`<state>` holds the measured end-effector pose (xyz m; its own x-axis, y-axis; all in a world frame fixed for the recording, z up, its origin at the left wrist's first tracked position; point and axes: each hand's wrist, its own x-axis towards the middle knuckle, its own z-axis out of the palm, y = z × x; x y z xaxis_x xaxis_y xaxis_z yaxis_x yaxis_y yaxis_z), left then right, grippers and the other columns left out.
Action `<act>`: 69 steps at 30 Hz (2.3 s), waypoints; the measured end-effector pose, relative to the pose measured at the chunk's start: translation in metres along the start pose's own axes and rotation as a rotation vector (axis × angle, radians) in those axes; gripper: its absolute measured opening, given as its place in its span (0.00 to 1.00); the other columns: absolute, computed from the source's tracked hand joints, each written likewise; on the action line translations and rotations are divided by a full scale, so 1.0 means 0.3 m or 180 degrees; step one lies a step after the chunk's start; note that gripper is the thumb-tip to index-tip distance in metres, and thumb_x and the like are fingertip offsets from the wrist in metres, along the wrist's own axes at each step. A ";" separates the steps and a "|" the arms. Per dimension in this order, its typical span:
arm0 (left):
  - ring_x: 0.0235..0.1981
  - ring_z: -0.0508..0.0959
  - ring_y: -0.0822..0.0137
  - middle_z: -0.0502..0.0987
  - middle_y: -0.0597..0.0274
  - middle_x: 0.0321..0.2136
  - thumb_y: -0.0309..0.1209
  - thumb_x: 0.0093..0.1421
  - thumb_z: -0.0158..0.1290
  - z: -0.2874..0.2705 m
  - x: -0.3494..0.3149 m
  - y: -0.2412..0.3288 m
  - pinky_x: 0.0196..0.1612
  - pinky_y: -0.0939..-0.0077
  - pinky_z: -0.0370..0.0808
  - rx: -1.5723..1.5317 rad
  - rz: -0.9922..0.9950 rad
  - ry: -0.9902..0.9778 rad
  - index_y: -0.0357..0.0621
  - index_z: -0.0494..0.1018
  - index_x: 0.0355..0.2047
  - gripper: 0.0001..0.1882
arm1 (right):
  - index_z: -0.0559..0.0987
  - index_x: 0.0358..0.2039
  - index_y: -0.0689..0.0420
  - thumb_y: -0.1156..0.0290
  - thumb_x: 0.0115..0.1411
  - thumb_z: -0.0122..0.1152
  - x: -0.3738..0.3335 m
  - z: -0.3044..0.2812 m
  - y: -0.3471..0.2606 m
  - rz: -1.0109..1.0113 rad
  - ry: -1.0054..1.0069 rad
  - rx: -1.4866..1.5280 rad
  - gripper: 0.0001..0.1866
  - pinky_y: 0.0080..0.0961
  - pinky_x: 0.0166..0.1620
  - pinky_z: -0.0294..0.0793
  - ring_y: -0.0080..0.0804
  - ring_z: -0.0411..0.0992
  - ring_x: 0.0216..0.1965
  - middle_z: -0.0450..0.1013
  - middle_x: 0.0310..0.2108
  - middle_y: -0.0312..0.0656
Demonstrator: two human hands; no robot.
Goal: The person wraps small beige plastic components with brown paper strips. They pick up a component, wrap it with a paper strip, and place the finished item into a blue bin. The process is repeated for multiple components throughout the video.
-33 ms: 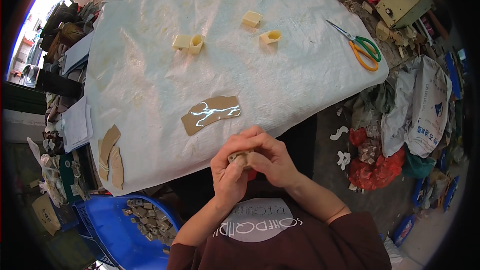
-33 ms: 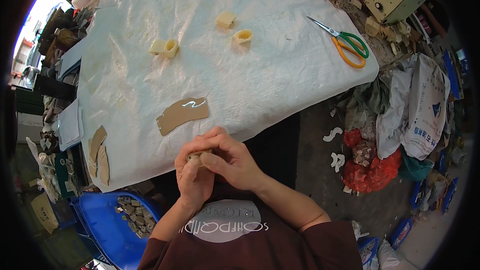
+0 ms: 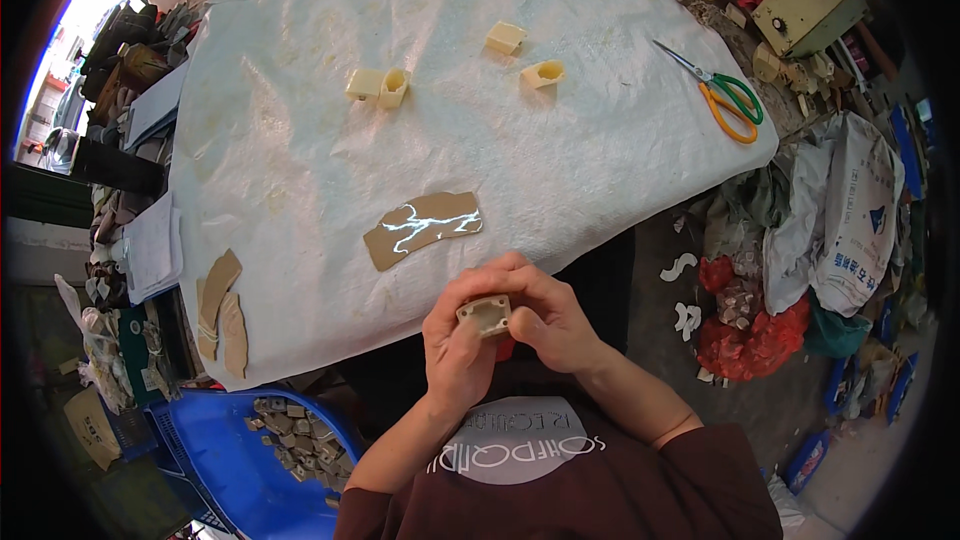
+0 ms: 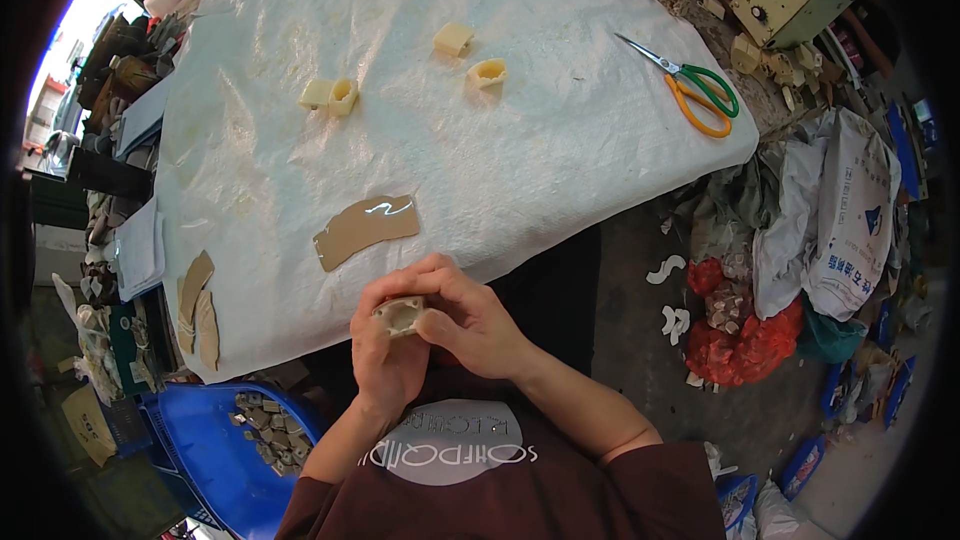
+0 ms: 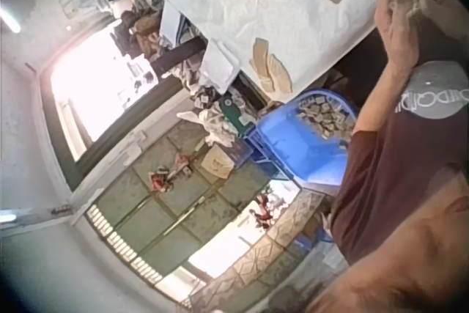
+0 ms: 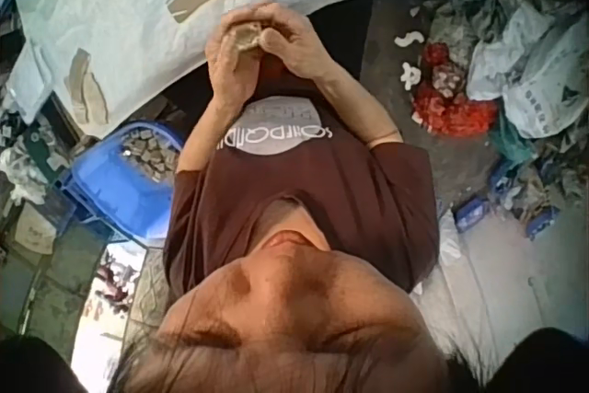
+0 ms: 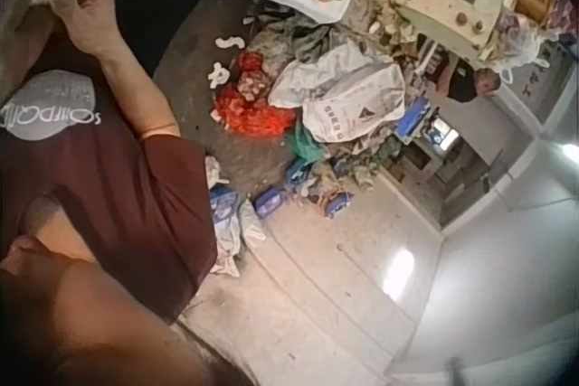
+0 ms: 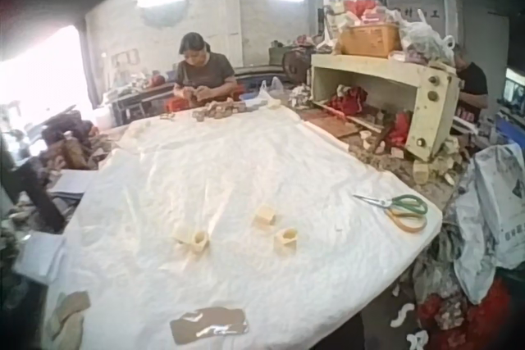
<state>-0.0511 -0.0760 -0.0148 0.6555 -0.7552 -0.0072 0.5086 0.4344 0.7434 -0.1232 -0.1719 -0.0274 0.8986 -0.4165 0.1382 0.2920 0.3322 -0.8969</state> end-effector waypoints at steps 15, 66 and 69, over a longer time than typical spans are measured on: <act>0.41 0.70 0.67 0.67 0.57 0.44 0.27 0.59 0.40 -0.031 -0.009 0.035 0.40 0.73 0.70 0.0372 -0.0496 -0.0130 0.38 0.66 0.51 0.19 | 0.70 0.45 0.56 0.75 0.46 0.62 -0.009 -0.010 0.009 -0.0916 -0.0031 -0.1682 0.23 0.34 0.48 0.59 0.39 0.67 0.43 0.70 0.42 0.42; 0.38 0.69 0.70 0.66 0.58 0.40 0.54 0.60 0.38 -0.006 -0.007 0.044 0.36 0.78 0.68 0.0044 -0.0864 0.0097 0.44 0.56 0.51 0.30 | 0.71 0.42 0.62 0.58 0.66 0.38 -0.001 0.008 0.018 0.0051 -0.0029 0.0917 0.20 0.19 0.37 0.68 0.23 0.66 0.38 0.66 0.41 0.41; 0.37 0.68 0.68 0.66 0.57 0.39 0.66 0.56 0.31 -0.037 -0.003 0.042 0.35 0.74 0.67 0.0114 -0.0619 -0.0185 0.45 0.53 0.53 0.39 | 0.70 0.47 0.60 0.57 0.64 0.42 -0.003 -0.004 -0.002 0.0243 -0.0115 0.0911 0.21 0.20 0.39 0.66 0.26 0.65 0.40 0.65 0.46 0.43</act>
<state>-0.0391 -0.0644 -0.0129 0.5130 -0.8506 -0.1150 0.6016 0.2608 0.7550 -0.1245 -0.1727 -0.0275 0.9310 -0.3525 0.0943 0.2990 0.5887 -0.7510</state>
